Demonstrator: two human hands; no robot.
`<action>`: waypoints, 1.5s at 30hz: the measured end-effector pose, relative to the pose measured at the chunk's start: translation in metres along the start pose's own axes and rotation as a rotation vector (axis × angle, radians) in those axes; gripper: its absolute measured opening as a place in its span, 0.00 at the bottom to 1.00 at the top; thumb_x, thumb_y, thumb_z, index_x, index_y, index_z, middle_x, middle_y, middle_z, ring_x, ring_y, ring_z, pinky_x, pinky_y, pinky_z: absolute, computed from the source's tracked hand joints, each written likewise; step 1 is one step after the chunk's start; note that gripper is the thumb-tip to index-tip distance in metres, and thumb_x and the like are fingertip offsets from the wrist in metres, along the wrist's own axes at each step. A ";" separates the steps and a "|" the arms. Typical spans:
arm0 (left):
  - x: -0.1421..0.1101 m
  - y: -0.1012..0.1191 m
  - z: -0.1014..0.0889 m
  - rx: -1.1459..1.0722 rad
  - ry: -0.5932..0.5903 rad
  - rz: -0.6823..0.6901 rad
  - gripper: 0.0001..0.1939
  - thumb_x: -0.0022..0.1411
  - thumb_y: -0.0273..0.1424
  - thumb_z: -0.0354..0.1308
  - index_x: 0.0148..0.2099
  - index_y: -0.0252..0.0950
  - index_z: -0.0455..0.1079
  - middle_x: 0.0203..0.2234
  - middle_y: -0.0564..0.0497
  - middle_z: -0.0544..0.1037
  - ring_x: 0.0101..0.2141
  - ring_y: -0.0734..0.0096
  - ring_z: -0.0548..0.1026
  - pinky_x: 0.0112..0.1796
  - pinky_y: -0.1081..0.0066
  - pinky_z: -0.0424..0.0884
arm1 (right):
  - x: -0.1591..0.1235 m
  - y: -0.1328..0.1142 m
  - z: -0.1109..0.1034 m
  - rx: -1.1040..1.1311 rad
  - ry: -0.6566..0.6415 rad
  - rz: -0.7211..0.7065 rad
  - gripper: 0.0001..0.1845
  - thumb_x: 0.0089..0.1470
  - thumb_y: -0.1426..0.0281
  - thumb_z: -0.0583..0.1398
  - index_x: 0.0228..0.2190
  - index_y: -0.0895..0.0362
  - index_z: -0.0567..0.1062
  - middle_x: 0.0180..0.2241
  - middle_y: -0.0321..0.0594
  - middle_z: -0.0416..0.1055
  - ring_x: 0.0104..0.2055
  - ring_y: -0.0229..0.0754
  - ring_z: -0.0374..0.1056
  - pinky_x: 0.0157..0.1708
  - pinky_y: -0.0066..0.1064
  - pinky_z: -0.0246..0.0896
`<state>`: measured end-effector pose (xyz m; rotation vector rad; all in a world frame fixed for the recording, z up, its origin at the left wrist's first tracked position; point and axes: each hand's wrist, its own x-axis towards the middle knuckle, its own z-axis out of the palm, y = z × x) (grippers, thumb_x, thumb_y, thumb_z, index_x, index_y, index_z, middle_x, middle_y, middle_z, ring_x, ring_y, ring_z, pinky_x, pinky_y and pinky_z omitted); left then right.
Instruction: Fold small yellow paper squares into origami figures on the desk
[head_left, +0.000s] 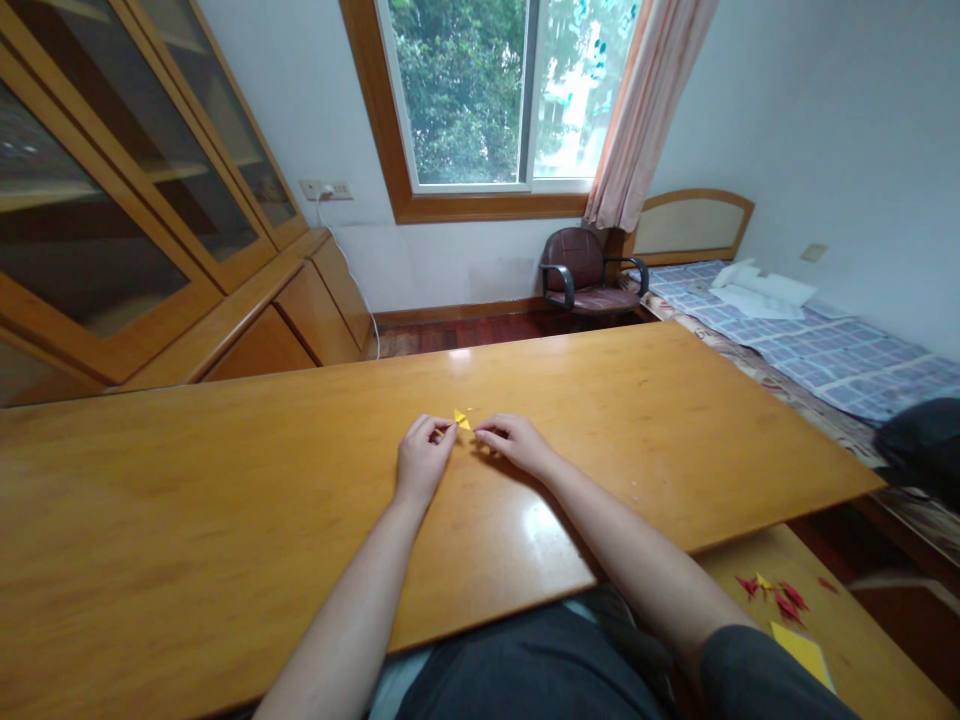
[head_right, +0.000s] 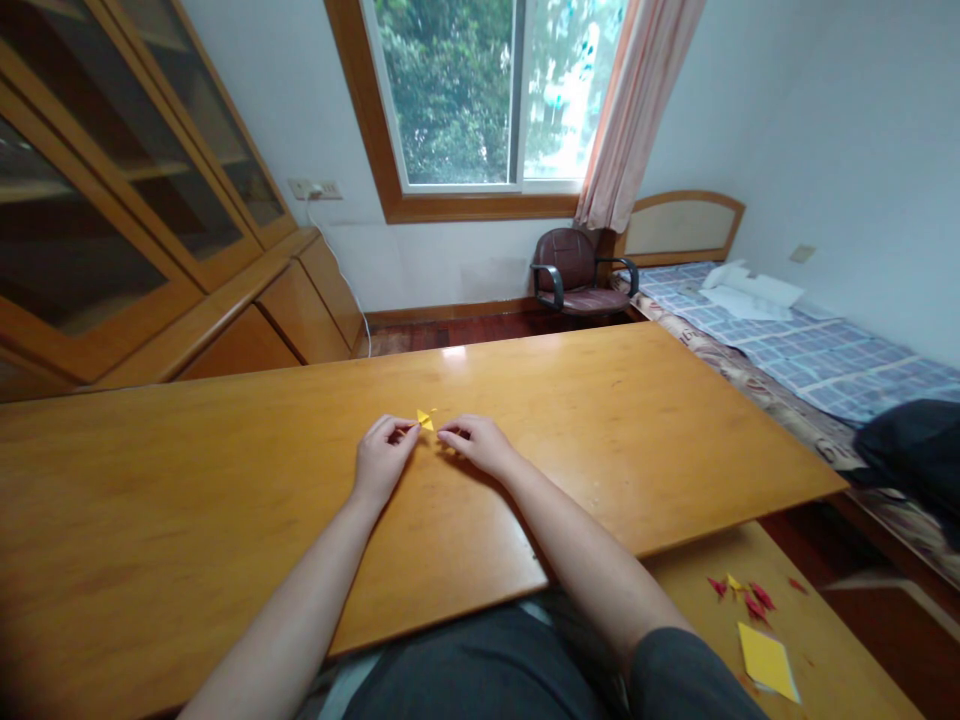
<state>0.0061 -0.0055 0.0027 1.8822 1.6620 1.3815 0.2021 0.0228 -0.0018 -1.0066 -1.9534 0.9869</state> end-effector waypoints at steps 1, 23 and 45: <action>-0.001 0.000 0.001 0.019 -0.015 0.028 0.05 0.60 0.32 0.58 0.32 0.37 0.73 0.27 0.53 0.74 0.26 0.72 0.71 0.30 0.72 0.66 | 0.000 0.000 0.000 0.004 -0.021 -0.006 0.12 0.59 0.63 0.60 0.37 0.58 0.80 0.32 0.40 0.76 0.32 0.39 0.70 0.33 0.27 0.62; 0.001 0.002 0.000 -0.005 -0.060 0.026 0.08 0.62 0.32 0.54 0.33 0.37 0.72 0.29 0.51 0.74 0.29 0.70 0.72 0.32 0.72 0.67 | 0.003 0.005 0.000 -0.003 0.041 0.037 0.12 0.60 0.68 0.56 0.26 0.58 0.70 0.23 0.33 0.68 0.26 0.36 0.64 0.29 0.25 0.56; 0.000 0.001 0.002 -0.090 -0.341 -0.036 0.10 0.59 0.36 0.55 0.29 0.37 0.73 0.25 0.52 0.77 0.29 0.68 0.74 0.33 0.71 0.68 | 0.003 0.007 0.000 0.049 0.049 0.068 0.14 0.61 0.65 0.56 0.28 0.58 0.75 0.25 0.36 0.73 0.29 0.37 0.67 0.31 0.26 0.59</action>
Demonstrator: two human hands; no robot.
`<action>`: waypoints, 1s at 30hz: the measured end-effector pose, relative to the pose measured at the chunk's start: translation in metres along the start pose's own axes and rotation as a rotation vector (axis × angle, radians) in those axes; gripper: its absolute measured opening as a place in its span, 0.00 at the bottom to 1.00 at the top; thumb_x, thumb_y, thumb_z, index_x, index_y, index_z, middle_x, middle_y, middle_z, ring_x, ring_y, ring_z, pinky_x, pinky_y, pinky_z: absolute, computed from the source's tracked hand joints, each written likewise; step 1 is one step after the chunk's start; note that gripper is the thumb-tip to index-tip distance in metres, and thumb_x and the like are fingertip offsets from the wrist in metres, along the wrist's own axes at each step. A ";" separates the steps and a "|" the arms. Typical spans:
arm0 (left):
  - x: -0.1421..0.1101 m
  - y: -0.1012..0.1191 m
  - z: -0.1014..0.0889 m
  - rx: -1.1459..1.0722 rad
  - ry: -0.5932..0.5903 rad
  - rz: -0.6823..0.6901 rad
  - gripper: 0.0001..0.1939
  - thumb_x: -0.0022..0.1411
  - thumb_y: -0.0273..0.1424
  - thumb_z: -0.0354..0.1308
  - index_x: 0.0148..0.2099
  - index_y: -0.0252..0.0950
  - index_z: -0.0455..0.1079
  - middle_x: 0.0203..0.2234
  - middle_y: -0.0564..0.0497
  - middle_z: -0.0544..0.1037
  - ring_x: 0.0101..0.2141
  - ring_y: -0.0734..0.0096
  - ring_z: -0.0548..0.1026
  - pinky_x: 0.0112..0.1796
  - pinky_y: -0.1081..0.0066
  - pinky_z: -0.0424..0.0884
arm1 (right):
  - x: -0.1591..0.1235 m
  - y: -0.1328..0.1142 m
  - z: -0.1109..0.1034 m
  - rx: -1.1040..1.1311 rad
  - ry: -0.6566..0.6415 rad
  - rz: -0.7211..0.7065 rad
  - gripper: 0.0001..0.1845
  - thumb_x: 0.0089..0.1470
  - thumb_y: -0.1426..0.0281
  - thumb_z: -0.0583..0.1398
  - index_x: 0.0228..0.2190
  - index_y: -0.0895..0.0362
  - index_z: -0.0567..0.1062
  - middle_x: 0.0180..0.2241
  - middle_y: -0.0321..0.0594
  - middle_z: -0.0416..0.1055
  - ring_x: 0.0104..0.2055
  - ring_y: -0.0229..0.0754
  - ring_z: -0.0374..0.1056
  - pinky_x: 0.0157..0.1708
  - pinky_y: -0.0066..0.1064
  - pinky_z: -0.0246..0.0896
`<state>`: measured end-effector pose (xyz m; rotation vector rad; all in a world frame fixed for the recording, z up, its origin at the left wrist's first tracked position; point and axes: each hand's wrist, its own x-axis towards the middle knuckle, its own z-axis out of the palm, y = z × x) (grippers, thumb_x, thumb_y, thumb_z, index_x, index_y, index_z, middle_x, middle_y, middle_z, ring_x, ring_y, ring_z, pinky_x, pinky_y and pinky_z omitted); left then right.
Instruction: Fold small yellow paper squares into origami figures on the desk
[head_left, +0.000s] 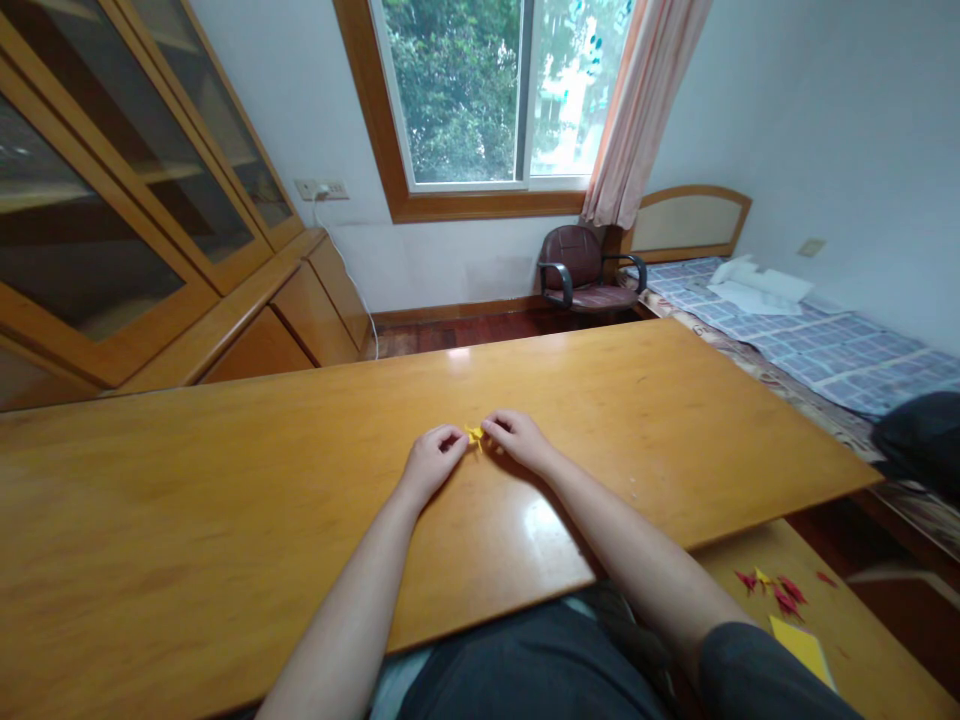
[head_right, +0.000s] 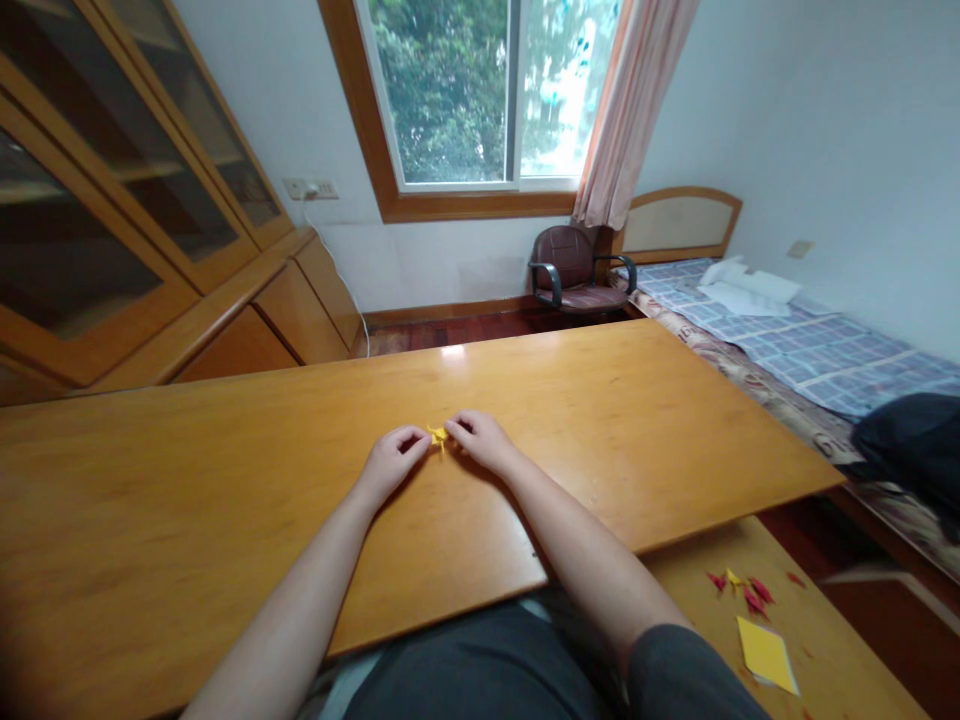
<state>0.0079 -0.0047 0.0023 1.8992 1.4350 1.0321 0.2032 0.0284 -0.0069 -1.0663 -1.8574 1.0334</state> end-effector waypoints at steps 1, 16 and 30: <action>0.000 0.000 0.000 -0.005 -0.017 0.008 0.11 0.60 0.36 0.55 0.29 0.38 0.73 0.26 0.52 0.78 0.29 0.68 0.74 0.33 0.71 0.68 | 0.000 0.000 0.000 0.021 0.009 0.007 0.14 0.61 0.64 0.56 0.28 0.58 0.75 0.25 0.36 0.72 0.28 0.37 0.67 0.31 0.26 0.59; 0.000 0.001 -0.004 -0.133 -0.018 0.015 0.08 0.58 0.37 0.61 0.35 0.37 0.75 0.31 0.50 0.77 0.29 0.70 0.72 0.31 0.72 0.68 | 0.000 -0.003 -0.005 -0.003 -0.038 -0.046 0.16 0.62 0.64 0.54 0.25 0.58 0.70 0.25 0.34 0.69 0.30 0.37 0.64 0.34 0.27 0.57; 0.000 -0.002 -0.003 -0.071 -0.001 0.092 0.07 0.59 0.34 0.60 0.32 0.37 0.74 0.28 0.52 0.75 0.29 0.71 0.72 0.31 0.72 0.67 | 0.000 0.000 -0.002 -0.066 -0.027 -0.108 0.14 0.63 0.63 0.55 0.30 0.58 0.74 0.29 0.36 0.71 0.33 0.38 0.66 0.36 0.28 0.58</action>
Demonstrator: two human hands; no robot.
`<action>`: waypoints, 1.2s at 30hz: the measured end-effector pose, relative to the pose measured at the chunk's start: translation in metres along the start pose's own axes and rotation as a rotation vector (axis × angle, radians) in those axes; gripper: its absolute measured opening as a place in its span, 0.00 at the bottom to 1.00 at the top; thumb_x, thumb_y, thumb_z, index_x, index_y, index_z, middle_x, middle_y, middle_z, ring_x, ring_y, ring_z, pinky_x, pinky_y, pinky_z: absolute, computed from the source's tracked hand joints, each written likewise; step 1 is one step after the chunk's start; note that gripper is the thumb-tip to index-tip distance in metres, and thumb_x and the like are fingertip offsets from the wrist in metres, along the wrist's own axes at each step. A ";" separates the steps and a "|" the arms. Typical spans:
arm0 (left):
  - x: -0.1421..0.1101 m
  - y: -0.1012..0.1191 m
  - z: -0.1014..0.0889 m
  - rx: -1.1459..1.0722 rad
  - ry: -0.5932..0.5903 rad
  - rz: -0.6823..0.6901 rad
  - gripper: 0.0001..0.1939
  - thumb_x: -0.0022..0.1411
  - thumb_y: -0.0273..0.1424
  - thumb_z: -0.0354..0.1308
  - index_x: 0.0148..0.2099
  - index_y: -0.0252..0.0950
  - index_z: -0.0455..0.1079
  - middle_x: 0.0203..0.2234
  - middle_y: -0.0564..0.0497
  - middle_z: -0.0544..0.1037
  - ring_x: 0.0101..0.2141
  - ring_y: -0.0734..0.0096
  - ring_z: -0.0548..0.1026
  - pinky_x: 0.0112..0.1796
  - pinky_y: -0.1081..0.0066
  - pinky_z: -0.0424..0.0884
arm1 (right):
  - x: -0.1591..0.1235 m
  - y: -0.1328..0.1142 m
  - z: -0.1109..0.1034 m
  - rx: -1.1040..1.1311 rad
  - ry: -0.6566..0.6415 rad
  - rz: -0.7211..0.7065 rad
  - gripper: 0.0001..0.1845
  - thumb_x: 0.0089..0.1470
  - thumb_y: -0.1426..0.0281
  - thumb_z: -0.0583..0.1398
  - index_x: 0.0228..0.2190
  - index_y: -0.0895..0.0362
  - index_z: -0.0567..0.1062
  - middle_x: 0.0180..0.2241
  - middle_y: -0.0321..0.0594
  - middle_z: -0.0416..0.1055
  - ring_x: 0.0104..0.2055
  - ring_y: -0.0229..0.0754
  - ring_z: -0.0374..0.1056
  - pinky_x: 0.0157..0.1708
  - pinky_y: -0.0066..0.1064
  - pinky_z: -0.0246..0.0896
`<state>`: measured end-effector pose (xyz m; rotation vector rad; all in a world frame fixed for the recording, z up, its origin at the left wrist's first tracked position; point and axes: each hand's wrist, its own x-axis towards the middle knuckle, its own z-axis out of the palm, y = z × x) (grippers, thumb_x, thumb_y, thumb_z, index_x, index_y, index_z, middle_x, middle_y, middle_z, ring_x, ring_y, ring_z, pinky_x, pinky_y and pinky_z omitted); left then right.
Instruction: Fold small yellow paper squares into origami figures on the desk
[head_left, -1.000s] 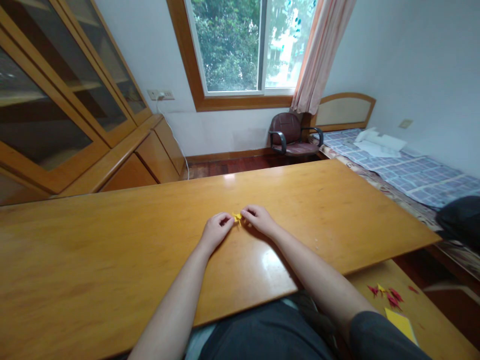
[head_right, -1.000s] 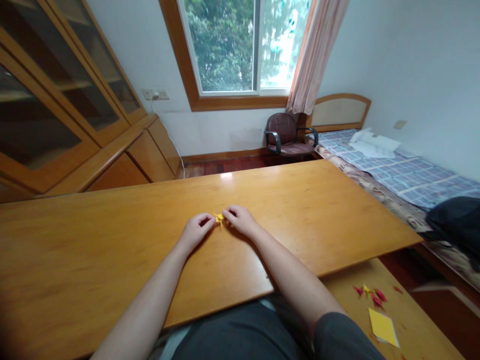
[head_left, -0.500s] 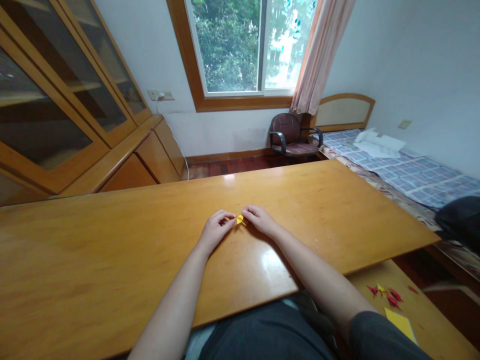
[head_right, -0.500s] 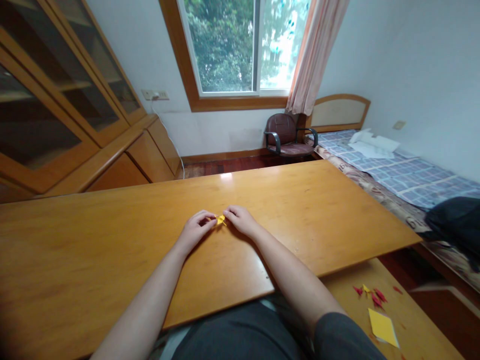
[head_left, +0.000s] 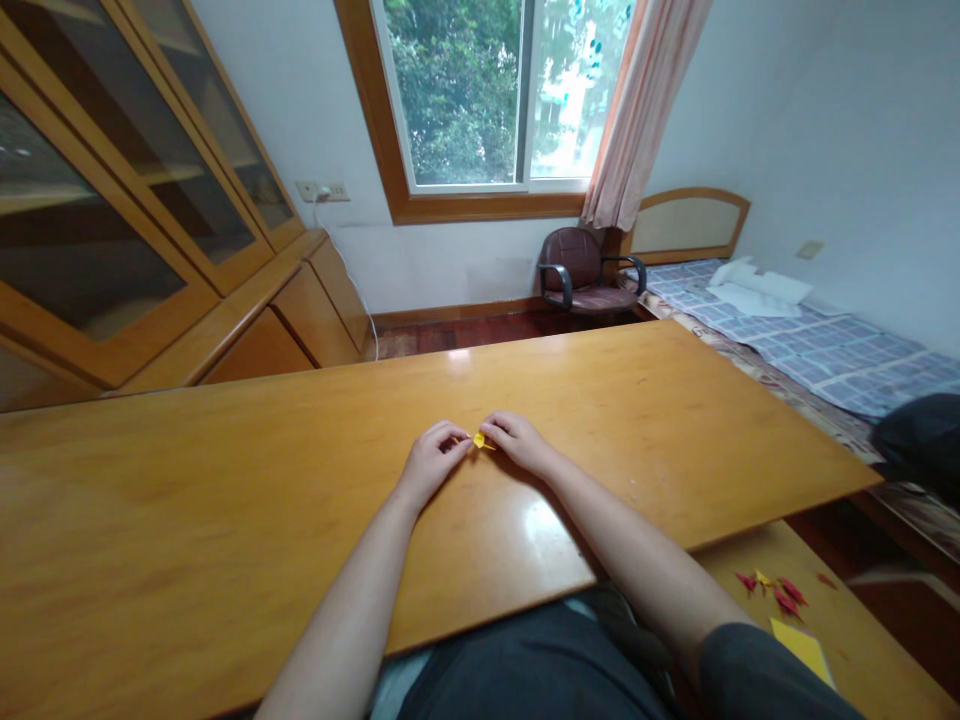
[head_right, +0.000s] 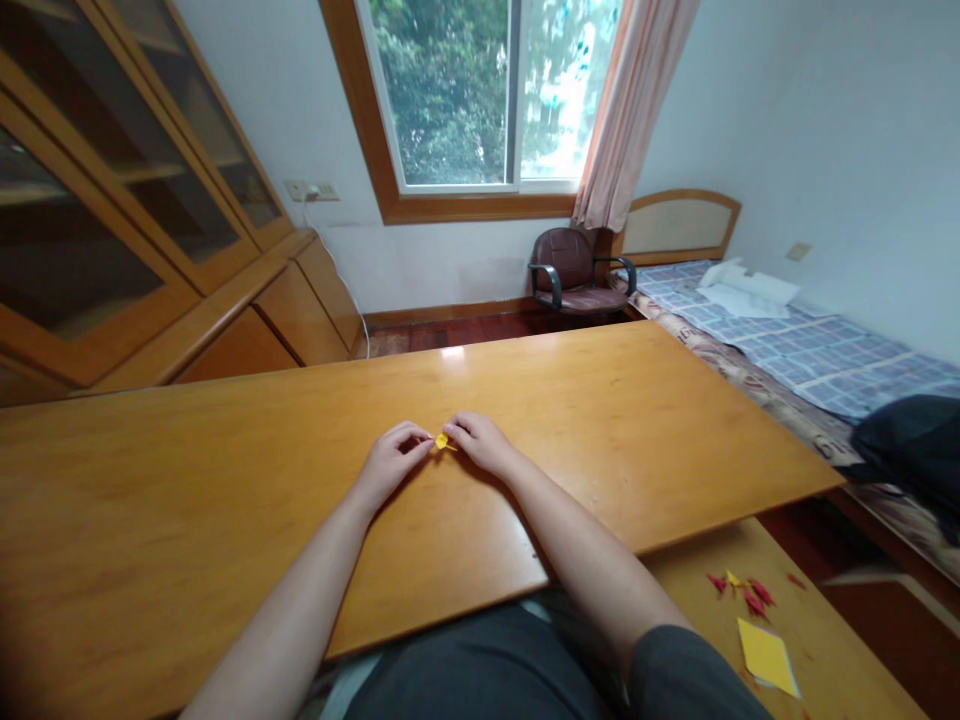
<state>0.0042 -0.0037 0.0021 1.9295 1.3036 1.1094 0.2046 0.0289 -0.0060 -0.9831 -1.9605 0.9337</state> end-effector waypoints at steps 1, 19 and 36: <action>0.000 0.000 0.000 0.010 0.021 0.014 0.06 0.60 0.34 0.60 0.32 0.37 0.74 0.28 0.52 0.75 0.30 0.70 0.72 0.32 0.72 0.67 | 0.000 0.000 0.001 0.026 0.017 0.004 0.13 0.63 0.63 0.55 0.32 0.58 0.74 0.30 0.36 0.72 0.34 0.38 0.67 0.37 0.29 0.59; -0.001 0.007 -0.002 0.039 0.163 0.132 0.05 0.61 0.31 0.60 0.33 0.37 0.74 0.27 0.52 0.74 0.29 0.72 0.72 0.32 0.73 0.67 | -0.002 -0.002 -0.002 0.068 0.078 -0.027 0.09 0.58 0.65 0.61 0.34 0.58 0.79 0.31 0.39 0.75 0.33 0.39 0.69 0.35 0.29 0.62; -0.001 0.002 -0.002 -0.017 0.150 0.109 0.05 0.62 0.32 0.59 0.37 0.38 0.75 0.31 0.51 0.75 0.31 0.72 0.72 0.33 0.73 0.69 | -0.002 -0.003 -0.003 0.010 0.070 -0.084 0.08 0.60 0.68 0.60 0.34 0.58 0.79 0.32 0.40 0.76 0.35 0.40 0.70 0.39 0.30 0.62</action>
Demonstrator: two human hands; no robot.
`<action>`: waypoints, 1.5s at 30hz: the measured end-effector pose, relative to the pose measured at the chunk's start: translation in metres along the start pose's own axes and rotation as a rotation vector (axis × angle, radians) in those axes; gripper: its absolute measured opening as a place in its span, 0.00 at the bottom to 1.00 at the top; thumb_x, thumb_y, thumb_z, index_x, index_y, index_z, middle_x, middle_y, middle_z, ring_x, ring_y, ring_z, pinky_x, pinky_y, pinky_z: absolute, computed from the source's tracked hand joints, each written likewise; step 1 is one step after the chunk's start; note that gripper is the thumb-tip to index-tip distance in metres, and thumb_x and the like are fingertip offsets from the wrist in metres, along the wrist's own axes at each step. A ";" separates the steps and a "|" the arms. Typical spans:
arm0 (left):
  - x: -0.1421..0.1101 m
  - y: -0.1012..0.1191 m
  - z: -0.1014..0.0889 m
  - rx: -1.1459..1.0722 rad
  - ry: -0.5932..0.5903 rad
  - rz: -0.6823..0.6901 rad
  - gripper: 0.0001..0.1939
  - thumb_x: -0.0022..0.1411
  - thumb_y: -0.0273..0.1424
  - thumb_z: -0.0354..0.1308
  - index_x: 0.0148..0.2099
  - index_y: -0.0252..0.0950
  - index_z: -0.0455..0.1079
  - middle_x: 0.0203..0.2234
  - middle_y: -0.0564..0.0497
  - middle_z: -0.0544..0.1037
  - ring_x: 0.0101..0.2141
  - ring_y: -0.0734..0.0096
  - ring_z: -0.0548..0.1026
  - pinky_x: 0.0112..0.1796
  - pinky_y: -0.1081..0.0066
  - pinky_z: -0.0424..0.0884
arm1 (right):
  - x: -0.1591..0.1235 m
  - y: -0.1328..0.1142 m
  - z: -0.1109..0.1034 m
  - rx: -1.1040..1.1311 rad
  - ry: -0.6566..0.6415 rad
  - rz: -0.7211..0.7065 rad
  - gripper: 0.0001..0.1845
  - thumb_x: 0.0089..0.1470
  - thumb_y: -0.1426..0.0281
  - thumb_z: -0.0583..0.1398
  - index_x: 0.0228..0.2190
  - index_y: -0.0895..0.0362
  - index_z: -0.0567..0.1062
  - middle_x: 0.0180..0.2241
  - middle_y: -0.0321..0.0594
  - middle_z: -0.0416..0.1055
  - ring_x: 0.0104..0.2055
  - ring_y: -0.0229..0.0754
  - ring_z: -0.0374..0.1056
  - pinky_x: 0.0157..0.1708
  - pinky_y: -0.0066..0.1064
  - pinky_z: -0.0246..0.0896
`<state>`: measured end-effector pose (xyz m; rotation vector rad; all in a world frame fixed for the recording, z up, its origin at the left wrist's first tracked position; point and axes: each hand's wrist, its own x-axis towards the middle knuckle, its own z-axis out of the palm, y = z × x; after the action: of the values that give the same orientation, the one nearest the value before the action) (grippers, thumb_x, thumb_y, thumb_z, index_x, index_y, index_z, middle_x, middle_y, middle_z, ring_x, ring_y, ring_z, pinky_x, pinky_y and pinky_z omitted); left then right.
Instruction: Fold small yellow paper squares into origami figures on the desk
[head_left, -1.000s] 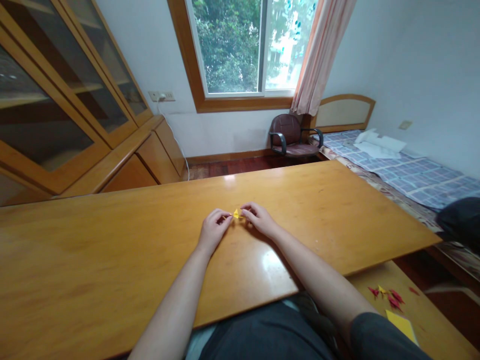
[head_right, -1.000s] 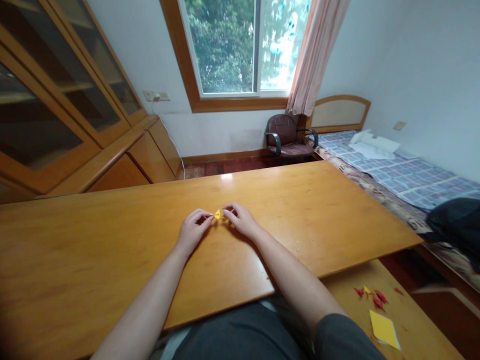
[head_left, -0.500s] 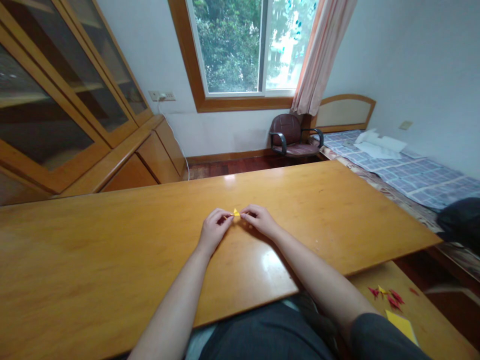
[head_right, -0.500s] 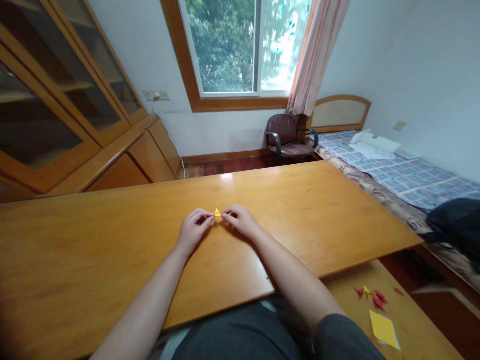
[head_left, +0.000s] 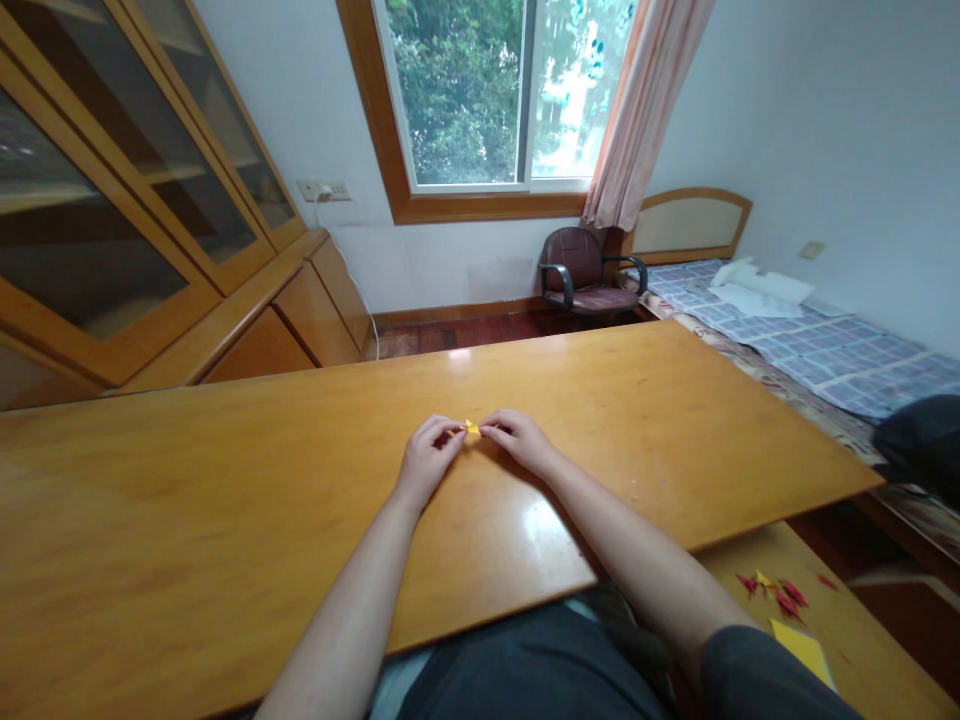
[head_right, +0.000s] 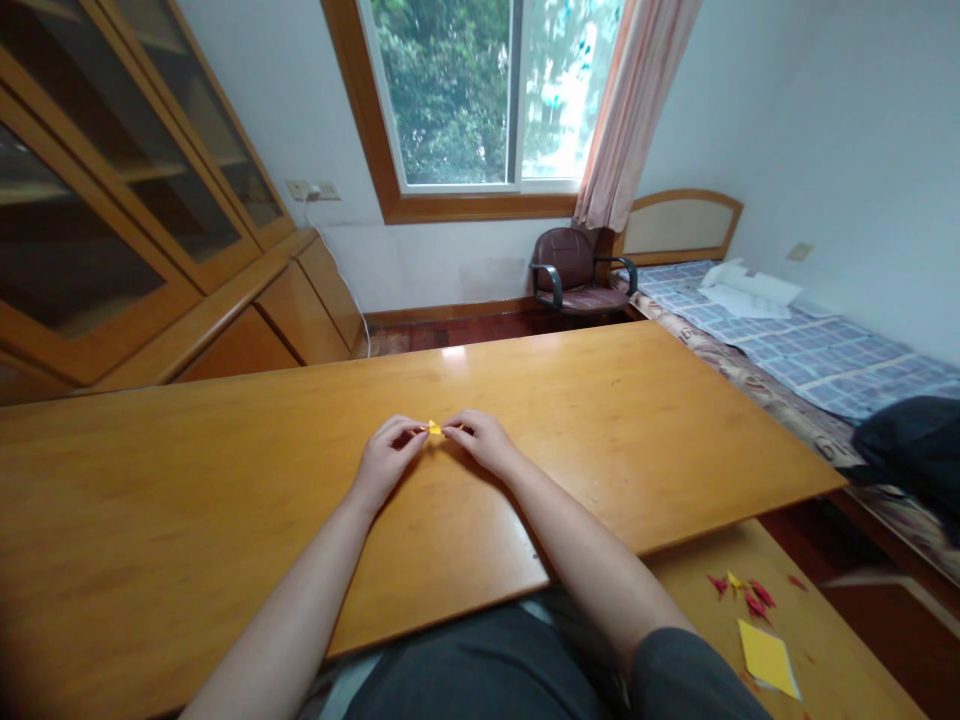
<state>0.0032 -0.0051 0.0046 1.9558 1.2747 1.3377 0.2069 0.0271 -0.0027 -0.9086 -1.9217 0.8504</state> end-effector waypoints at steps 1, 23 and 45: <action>0.000 0.001 0.000 -0.005 -0.003 -0.007 0.05 0.62 0.32 0.59 0.36 0.37 0.75 0.31 0.51 0.75 0.31 0.72 0.73 0.33 0.73 0.69 | 0.000 0.000 0.000 0.001 -0.004 0.002 0.08 0.59 0.68 0.60 0.34 0.58 0.79 0.32 0.40 0.77 0.35 0.40 0.70 0.39 0.30 0.62; -0.001 0.001 0.001 -0.040 -0.060 -0.050 0.06 0.61 0.35 0.60 0.36 0.38 0.76 0.31 0.50 0.78 0.33 0.69 0.75 0.35 0.70 0.70 | -0.002 -0.005 0.000 0.007 0.011 0.033 0.09 0.57 0.65 0.62 0.33 0.57 0.80 0.31 0.40 0.77 0.32 0.39 0.69 0.35 0.29 0.62; 0.000 -0.002 0.002 -0.075 -0.079 -0.062 0.07 0.61 0.35 0.60 0.35 0.38 0.75 0.32 0.50 0.77 0.33 0.68 0.74 0.35 0.71 0.70 | -0.005 -0.005 0.003 -0.075 0.018 -0.037 0.06 0.57 0.67 0.61 0.33 0.55 0.78 0.31 0.39 0.75 0.31 0.39 0.67 0.34 0.29 0.62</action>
<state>0.0045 -0.0042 0.0018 1.8835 1.2205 1.2473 0.2051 0.0194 -0.0015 -0.9195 -1.9597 0.7507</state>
